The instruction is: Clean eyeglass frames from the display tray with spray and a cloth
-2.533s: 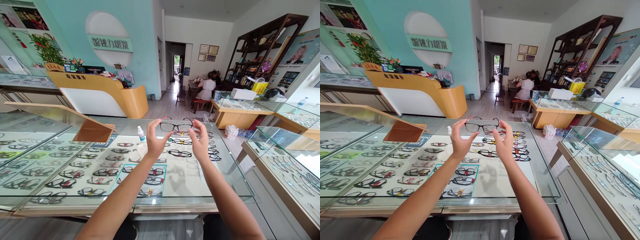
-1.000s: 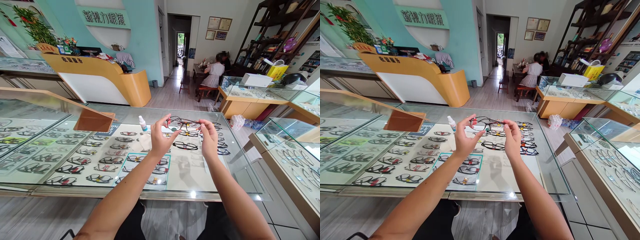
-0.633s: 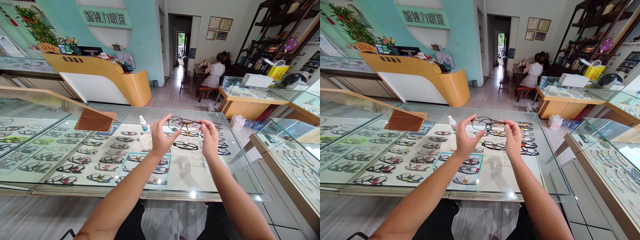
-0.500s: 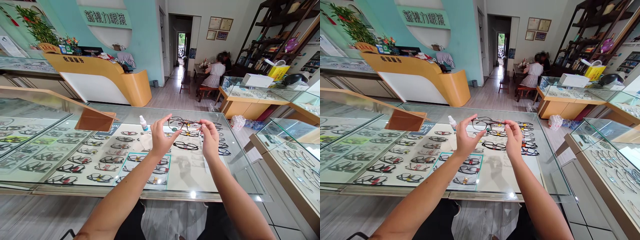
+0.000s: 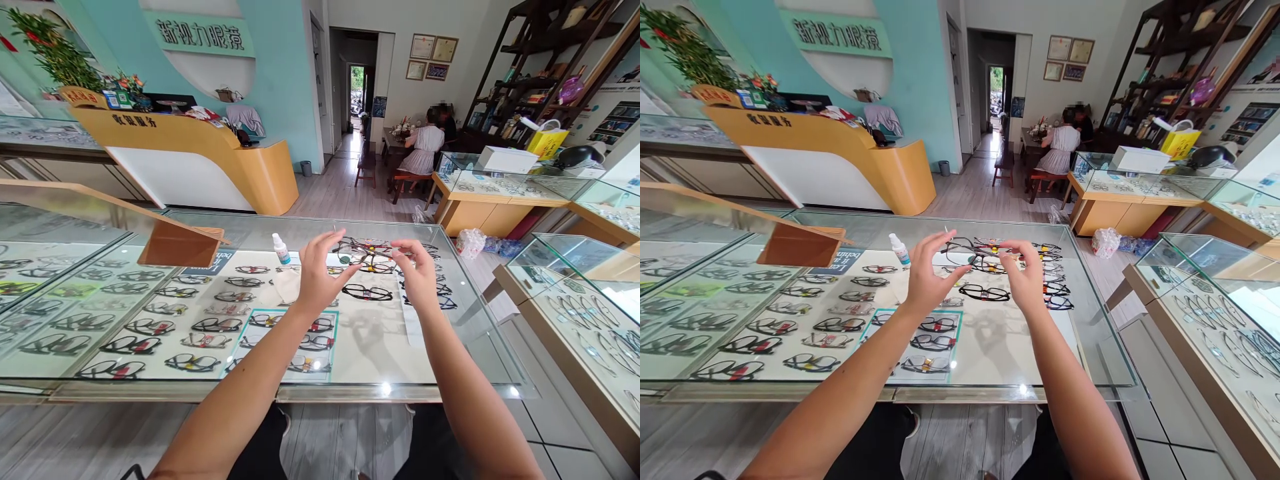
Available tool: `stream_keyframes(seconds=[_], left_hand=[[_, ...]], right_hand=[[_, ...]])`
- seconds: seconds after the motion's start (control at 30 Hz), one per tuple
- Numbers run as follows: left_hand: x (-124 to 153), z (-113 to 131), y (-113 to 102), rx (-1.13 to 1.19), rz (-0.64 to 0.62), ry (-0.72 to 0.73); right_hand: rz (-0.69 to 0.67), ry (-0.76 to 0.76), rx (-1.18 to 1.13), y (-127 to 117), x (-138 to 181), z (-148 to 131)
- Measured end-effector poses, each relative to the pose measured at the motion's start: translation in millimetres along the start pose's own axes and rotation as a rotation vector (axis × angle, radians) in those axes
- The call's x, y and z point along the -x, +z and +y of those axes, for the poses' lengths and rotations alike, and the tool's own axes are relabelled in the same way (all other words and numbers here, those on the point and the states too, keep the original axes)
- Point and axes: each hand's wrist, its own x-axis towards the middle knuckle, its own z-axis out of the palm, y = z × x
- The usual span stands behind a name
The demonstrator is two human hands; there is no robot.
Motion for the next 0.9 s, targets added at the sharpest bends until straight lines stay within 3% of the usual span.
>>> stream_keyframes(seconds=[0.1,0.2,0.5,0.7,0.9], left_hand=[[0.2,0.0,0.6,-0.017,-0.046,0.092],[0.5,0.3,0.6,-0.025,-0.102,0.147],[0.4,-0.5,-0.4,-0.012,-0.136,0.164],[-0.5,-1.7,-1.1,-0.050,-0.070,0.222],[-0.5,-3.7,-2.8,-0.057,-0.141,0.168]], right_hand=[[-0.099,-0.197,0.186,-0.5,1.4,-0.6],[-0.185,-0.256,0.239,2.0,3.1,2.7],[-0.285,-0.226,0.196,1.6,1.5,4.7],[-0.309,-0.138,0.196,-1.2,0.3,6.6],[-0.343,-0.125,0.215,-3.3,-0.1,6.4]])
